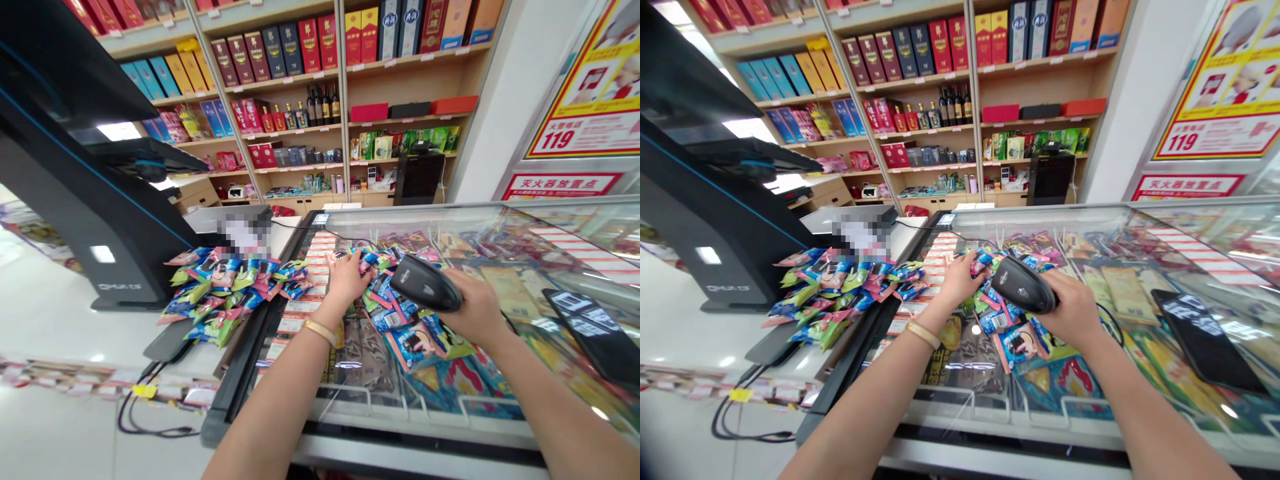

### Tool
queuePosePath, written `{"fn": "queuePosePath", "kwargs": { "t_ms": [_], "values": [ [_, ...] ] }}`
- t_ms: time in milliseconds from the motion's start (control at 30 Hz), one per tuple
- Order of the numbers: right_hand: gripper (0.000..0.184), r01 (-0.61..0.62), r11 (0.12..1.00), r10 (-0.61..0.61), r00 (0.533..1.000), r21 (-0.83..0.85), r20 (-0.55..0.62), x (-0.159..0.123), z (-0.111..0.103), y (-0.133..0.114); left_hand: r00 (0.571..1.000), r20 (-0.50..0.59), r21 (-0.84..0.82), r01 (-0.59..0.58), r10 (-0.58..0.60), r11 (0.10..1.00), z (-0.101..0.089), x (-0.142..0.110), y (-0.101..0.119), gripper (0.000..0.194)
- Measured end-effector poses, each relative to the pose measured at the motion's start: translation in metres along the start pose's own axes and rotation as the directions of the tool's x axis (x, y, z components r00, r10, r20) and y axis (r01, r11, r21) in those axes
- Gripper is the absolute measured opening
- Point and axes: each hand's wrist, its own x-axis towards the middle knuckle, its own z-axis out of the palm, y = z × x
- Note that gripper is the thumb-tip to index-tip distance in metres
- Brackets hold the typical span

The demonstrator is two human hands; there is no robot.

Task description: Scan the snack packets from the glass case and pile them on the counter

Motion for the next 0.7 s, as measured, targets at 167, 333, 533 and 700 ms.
{"fn": "queuePosePath", "kwargs": {
  "t_ms": [167, 333, 533, 700],
  "values": [
    [0.013, 0.044, 0.999, -0.044, 0.999, -0.022, -0.014, 0.000, 0.000, 0.000, 0.993, -0.111, -0.088, 0.028, -0.037, 0.996, 0.001, 0.001, -0.005, 0.037],
    [0.014, 0.043, 0.999, -0.043, 0.999, 0.003, -0.025, 0.000, 0.001, -0.001, 0.960, -0.081, -0.648, 0.154, -0.269, 0.746, -0.015, 0.000, -0.013, 0.032],
    [0.013, 0.018, 0.996, -0.018, 1.000, 0.084, -0.005, 0.001, -0.001, -0.012, 0.904, 0.229, -0.969, 0.246, -0.360, 0.002, -0.042, -0.031, -0.017, 0.044],
    [0.007, 0.064, 0.985, -0.069, 0.997, 0.160, 0.021, 0.004, -0.005, -0.027, 0.943, 0.183, -0.980, 0.152, -0.279, -0.131, -0.041, -0.055, -0.015, 0.063]
  ]
}}
